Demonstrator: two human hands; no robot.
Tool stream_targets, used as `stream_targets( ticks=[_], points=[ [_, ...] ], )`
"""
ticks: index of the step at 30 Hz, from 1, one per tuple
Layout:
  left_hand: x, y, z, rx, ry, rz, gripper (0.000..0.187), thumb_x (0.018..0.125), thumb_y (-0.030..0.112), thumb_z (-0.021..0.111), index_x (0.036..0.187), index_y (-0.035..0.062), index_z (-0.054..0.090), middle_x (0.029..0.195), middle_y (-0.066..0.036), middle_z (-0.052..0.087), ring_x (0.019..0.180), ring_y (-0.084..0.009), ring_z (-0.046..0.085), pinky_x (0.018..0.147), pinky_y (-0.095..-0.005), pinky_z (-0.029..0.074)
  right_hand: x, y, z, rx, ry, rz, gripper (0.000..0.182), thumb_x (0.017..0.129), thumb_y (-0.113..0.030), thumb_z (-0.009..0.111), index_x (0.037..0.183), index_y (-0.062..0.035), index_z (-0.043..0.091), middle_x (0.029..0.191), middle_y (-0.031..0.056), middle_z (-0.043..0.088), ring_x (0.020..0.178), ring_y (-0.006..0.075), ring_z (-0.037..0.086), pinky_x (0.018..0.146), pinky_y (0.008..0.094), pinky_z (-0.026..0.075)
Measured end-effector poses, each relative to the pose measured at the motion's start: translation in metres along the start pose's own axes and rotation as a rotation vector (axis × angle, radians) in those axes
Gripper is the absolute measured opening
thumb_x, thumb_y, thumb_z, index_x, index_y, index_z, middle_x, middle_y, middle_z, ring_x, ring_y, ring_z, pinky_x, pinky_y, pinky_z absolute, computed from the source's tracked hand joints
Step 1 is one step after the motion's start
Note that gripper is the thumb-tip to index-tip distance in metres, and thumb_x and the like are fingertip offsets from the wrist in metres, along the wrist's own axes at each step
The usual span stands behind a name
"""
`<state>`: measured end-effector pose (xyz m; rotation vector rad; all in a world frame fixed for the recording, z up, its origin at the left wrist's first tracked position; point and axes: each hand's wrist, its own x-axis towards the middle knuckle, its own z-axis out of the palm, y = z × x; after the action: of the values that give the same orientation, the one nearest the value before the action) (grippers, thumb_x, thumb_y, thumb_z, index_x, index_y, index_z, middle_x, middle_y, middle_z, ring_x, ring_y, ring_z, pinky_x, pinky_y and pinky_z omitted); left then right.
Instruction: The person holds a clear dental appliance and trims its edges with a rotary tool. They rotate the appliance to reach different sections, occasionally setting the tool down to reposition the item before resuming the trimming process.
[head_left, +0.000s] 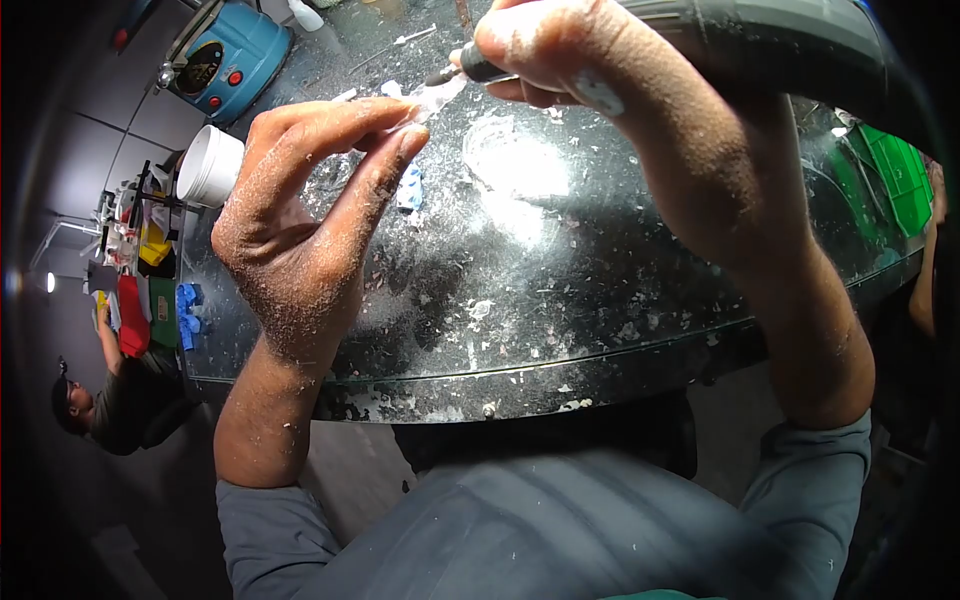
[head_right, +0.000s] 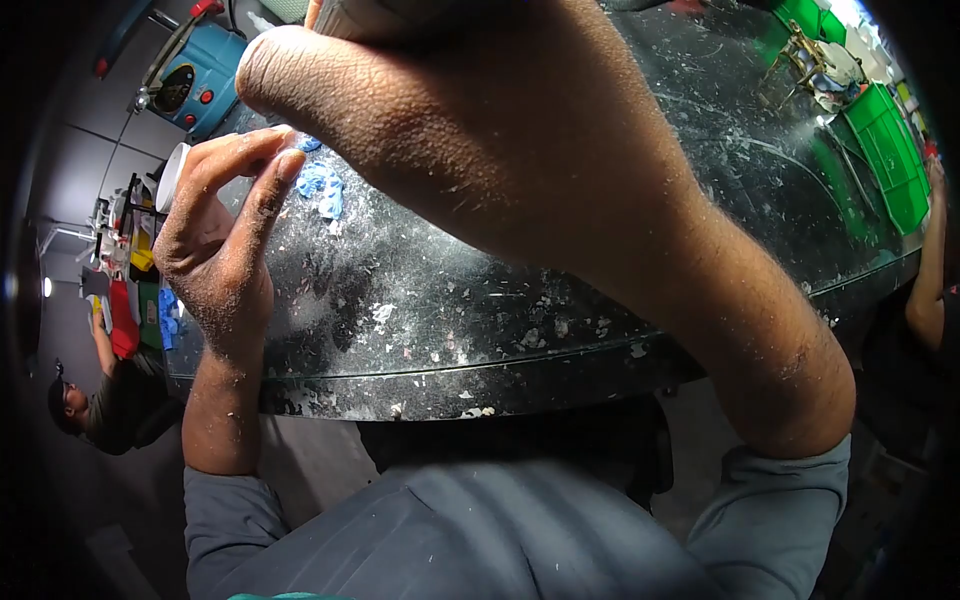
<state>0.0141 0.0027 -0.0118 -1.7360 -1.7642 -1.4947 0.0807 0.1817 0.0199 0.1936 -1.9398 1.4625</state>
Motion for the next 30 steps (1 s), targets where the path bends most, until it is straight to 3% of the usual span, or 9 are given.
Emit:
stream_targets(
  ticks=[7, 13, 15, 18, 28, 30],
  points=[
    [0.0, -0.001, -0.001, 0.071, -0.005, 0.038, 0.023, 0.074, -0.004, 0.076, 0.095, 0.0022, 0.072, 0.093, -0.008, 0.068, 0.085, -0.0128, 0.062, 0.076, -0.0252, 0.051, -0.019, -0.014, -0.004, -0.002, -0.003, 0.001, 0.019, 0.086, -0.007, 0.066, 0.103, -0.0011, 0.061, 0.095, 0.0071, 0.064, 0.084, 0.011, 0.061, 0.076, 0.0255, 0.049],
    [-0.002, 0.001, -0.001, -0.012, -0.011, -0.089, 0.02, 0.076, -0.002, 0.075, 0.096, 0.0017, 0.072, 0.093, -0.008, 0.068, 0.083, -0.0114, 0.061, 0.076, -0.0239, 0.049, -0.064, -0.042, -0.016, -0.021, -0.008, 0.019, 0.019, 0.085, -0.006, 0.066, 0.102, -0.0011, 0.061, 0.095, 0.0071, 0.064, 0.084, 0.011, 0.061, 0.075, 0.0253, 0.049],
    [-0.004, 0.001, -0.003, -0.029, -0.064, -0.182, 0.021, 0.08, -0.005, 0.07, 0.101, -0.0022, 0.068, 0.099, -0.011, 0.067, 0.094, -0.0164, 0.062, 0.086, -0.0272, 0.049, -0.067, -0.041, -0.015, -0.046, -0.015, -0.007, 0.018, 0.085, -0.006, 0.066, 0.102, -0.0011, 0.061, 0.095, 0.0071, 0.064, 0.084, 0.011, 0.061, 0.075, 0.0253, 0.049],
    [-0.002, 0.001, 0.002, -0.137, -0.02, -0.169, 0.02, 0.077, -0.003, 0.074, 0.096, 0.0016, 0.072, 0.093, -0.008, 0.068, 0.084, -0.0114, 0.061, 0.078, -0.0242, 0.048, -0.063, -0.028, -0.012, -0.116, -0.033, -0.089, 0.018, 0.085, -0.005, 0.066, 0.102, -0.0011, 0.062, 0.095, 0.0072, 0.064, 0.084, 0.011, 0.061, 0.075, 0.0252, 0.049],
    [-0.001, -0.001, 0.0, -0.079, -0.086, -0.019, 0.018, 0.079, -0.003, 0.072, 0.096, 0.0019, 0.071, 0.095, -0.007, 0.068, 0.09, -0.0129, 0.061, 0.083, -0.0265, 0.048, -0.055, -0.013, -0.011, -0.168, -0.052, -0.189, 0.017, 0.085, -0.006, 0.066, 0.101, -0.001, 0.062, 0.097, 0.0075, 0.064, 0.086, 0.0115, 0.06, 0.075, 0.0253, 0.049],
    [-0.002, 0.0, 0.002, -0.301, -0.026, -0.247, 0.017, 0.083, 0.0, 0.07, 0.1, 0.001, 0.069, 0.096, -0.008, 0.068, 0.092, -0.013, 0.062, 0.084, -0.0266, 0.048, -0.056, -0.028, -0.023, -0.31, -0.006, -0.063, 0.016, 0.088, -0.009, 0.065, 0.101, -0.0009, 0.062, 0.101, 0.0082, 0.062, 0.09, 0.0126, 0.059, 0.077, 0.0259, 0.049]
  ],
)
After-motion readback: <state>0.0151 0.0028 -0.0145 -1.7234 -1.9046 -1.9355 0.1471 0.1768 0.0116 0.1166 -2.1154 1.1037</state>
